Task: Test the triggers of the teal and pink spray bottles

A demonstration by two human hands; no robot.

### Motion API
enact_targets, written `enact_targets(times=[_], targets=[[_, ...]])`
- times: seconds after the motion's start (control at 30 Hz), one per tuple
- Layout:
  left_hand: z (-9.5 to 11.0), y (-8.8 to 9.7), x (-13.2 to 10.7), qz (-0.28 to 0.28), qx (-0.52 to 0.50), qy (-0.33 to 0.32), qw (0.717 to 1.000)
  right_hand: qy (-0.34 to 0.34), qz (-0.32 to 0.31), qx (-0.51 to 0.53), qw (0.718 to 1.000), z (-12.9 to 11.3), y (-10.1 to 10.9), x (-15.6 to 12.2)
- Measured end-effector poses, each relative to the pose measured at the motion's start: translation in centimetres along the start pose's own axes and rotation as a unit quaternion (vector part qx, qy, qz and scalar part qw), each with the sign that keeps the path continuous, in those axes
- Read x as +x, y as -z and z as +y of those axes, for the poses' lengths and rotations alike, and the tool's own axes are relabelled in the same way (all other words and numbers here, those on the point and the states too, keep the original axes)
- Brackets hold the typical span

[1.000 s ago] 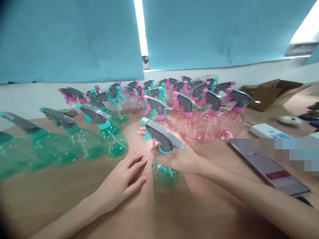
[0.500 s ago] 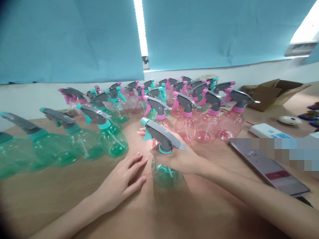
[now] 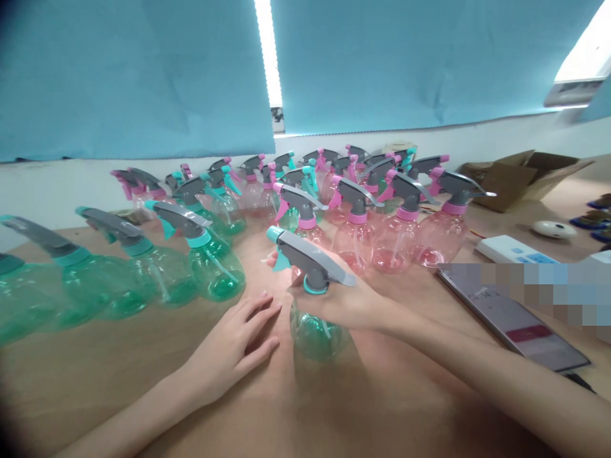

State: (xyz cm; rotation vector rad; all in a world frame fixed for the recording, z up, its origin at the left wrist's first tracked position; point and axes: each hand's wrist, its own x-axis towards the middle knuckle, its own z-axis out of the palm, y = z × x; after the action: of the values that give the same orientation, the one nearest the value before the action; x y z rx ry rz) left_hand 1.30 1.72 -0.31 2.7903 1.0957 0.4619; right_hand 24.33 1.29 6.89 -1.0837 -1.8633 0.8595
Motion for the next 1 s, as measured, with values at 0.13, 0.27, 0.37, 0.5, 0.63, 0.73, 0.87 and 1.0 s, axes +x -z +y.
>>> enact_targets(times=[0.13,0.27,0.37,0.5,0.63,0.73,0.87,1.0], targets=[[0.0,0.0,0.1,-0.007,0.003,0.004,1.000,0.018,0.001,0.020,1.000,-0.7,0.1,0.3],[0.1,0.0,0.1,-0.010,0.002,0.006,1.000,0.018,0.010,0.003,1.000,-0.7,0.1,0.3],[0.0,0.0,0.0,-0.011,0.001,0.007,1.000,0.028,0.008,0.019,0.999,-0.3,0.2,0.2],[-0.1,0.0,0.1,-0.010,0.000,0.008,1.000,0.048,-0.011,0.035,0.998,0.4,0.2,0.2],[0.0,0.1,0.1,-0.011,-0.001,0.012,1.000,0.058,-0.010,0.039,0.997,0.9,0.1,0.3],[0.1,0.2,0.2,-0.012,-0.005,0.016,1.000,0.052,-0.007,0.043,0.998,1.1,-0.1,0.3],[0.1,0.2,0.2,-0.011,-0.009,0.017,1.000,0.058,-0.005,0.053,0.997,1.1,-0.2,0.3],[0.0,0.2,0.2,-0.012,-0.011,0.017,1.000,0.065,0.011,0.051,0.996,1.1,-0.3,0.4]])
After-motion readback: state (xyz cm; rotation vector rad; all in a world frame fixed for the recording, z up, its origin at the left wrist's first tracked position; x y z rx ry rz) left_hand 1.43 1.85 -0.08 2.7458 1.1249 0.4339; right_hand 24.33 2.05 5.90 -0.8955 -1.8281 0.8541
